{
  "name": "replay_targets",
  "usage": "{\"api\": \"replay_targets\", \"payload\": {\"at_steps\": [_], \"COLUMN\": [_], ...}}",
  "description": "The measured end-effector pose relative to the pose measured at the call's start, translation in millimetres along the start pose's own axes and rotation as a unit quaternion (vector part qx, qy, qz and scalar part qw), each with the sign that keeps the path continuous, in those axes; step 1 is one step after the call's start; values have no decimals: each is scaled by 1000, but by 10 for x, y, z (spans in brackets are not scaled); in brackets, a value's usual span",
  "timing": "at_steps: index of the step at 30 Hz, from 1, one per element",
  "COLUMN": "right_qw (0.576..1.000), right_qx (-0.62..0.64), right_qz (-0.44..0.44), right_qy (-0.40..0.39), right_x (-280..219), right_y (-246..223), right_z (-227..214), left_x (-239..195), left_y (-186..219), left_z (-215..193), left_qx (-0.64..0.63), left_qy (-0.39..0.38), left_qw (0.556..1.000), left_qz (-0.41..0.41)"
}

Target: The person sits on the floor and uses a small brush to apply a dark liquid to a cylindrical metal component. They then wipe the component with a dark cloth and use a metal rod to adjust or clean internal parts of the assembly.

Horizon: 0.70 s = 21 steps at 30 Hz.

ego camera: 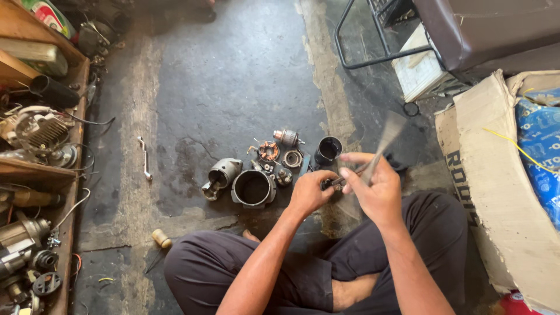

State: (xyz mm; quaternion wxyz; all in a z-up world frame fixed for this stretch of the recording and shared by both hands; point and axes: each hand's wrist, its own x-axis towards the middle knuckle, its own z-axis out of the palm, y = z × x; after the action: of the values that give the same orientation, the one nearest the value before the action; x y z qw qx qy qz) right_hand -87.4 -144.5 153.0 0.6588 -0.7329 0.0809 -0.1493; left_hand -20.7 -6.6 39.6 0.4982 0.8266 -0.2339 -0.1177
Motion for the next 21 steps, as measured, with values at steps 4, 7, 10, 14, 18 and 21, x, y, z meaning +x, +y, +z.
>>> {"api": "replay_targets", "payload": {"at_steps": [4,7,10,14,18,21], "right_qw": [999,997,996,999,997,998], "right_qx": [31,-42,-28,-21,72,50], "right_qz": [-25,-12,2,-6,4,-31], "right_qy": [-14,58,83,41,-18,-24], "right_x": [-53,-80,-29,79,16,-48], "right_y": [-29,49,122,99,7,-17], "right_z": [5,29,29,1,-67,-89], "left_x": [-5,2,-2,6,5,9], "left_y": [-8,-16,-31,-44,-45,-25], "left_z": [-9,2,6,13,15,2], "left_qx": [11,7,7,12,10,18], "left_qy": [20,4,12,11,11,-3], "left_qw": [999,1000,1000,1000,1000,1000], "left_qz": [23,9,25,19,19,-3]}}
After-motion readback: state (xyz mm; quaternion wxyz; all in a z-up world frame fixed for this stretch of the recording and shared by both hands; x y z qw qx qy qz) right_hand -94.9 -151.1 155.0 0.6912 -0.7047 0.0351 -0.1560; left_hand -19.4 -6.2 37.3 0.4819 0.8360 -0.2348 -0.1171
